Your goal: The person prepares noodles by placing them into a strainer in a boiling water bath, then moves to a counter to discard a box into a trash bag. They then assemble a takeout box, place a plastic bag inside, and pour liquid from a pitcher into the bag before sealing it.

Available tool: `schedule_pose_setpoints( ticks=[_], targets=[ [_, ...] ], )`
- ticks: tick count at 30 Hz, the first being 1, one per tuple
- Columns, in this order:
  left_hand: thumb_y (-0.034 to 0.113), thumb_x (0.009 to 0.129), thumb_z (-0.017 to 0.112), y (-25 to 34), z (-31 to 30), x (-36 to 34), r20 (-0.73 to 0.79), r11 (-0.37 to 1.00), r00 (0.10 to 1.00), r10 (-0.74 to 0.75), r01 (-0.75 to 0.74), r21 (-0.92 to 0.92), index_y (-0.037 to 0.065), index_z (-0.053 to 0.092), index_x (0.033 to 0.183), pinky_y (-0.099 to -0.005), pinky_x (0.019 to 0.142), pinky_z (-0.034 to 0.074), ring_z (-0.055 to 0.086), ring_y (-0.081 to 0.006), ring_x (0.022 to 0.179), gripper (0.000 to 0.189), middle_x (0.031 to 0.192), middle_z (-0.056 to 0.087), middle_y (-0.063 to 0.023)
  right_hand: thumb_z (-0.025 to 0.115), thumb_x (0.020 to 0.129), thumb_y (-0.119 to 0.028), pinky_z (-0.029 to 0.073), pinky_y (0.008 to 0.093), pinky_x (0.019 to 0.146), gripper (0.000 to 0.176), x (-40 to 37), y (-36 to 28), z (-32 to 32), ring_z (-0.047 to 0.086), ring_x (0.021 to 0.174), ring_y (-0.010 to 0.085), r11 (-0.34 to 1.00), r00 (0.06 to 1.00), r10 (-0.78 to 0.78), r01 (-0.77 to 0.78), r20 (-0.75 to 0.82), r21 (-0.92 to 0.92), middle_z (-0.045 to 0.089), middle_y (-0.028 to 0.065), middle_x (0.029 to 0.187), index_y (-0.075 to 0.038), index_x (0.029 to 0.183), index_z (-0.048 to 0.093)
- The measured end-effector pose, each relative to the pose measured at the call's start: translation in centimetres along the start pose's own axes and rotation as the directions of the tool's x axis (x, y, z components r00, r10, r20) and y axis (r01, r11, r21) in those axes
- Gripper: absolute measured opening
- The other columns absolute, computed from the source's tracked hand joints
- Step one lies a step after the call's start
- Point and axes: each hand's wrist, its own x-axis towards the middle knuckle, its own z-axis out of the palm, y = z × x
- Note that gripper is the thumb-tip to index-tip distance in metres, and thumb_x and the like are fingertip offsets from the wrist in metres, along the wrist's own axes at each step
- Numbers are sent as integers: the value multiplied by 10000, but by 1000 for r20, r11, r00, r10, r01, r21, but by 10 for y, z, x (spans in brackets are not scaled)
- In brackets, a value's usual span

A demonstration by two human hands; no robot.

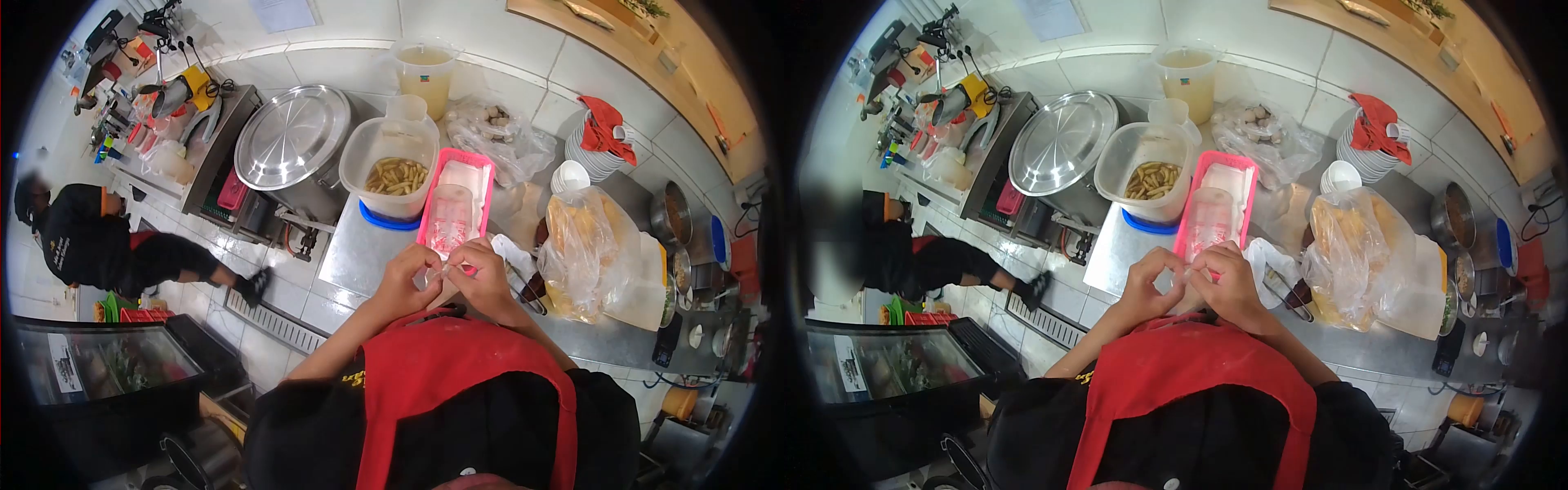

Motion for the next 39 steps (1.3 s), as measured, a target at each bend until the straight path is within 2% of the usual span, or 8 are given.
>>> schedule_pose_setpoints(
  ticks=[8,11,14,23,26,29,35,39],
  targets=[
    [33,636,637,-41,13,-54,-132,925,919,-371,379,39,10,526,717,-257,576,416,508,-135,626,139,663,535,-76,652,690,-188,398,347,641,141,-11,49,46,498,704,250,988,960,150,-154,237,-2,576,90,669,-51,706,619],
    [91,647,652,-53,17,-69,-151,883,881,-447,462,79,2,519,691,-286,539,429,534,-184,574,166,621,538,-110,646,695,-195,396,351,652,152,-21,70,67,497,700,262,1000,970,28,-30,242,2,566,87,652,-48,703,608],
    [108,675,631,-65,17,-79,-101,816,816,-569,575,57,-3,526,696,-254,540,405,490,-111,586,154,591,511,-69,634,674,-156,396,360,671,98,-27,88,79,504,730,267,992,959,-74,99,272,-79,582,75,702,-70,710,606],
    [144,749,618,-69,-5,-80,119,744,740,-662,668,-11,9,557,762,-250,514,394,447,-84,565,149,604,519,-44,619,647,-128,392,366,696,66,-24,92,85,511,792,243,969,948,-135,188,288,-163,574,37,723,-92,687,580],
    [142,769,612,-58,-8,-80,111,695,694,-711,718,-38,19,575,811,-246,512,392,442,-79,562,136,616,528,-35,623,645,-128,386,365,696,73,-22,89,85,503,792,245,959,962,-122,178,245,-221,569,34,722,-87,671,568],
    [137,764,623,-56,3,-84,-17,775,775,-632,631,-36,23,582,826,-242,511,393,451,-77,554,136,628,549,-34,626,639,-111,377,358,697,75,-20,81,84,495,786,242,931,965,-168,222,200,-290,564,34,723,-80,667,563],
    [88,745,628,-52,6,-81,1,795,795,-606,606,39,-2,567,804,-273,547,427,529,-146,578,124,685,590,-102,609,641,-103,375,359,698,72,-19,79,79,488,806,240,902,955,-224,278,193,-329,560,32,794,-68,686,564],
    [89,746,619,-49,4,-78,-31,747,747,-665,665,10,6,572,820,-269,542,421,514,-143,564,121,685,589,-93,609,635,-90,380,356,697,81,-20,81,79,487,805,241,913,957,-230,275,178,-301,558,35,805,-59,701,573]
  ],
)
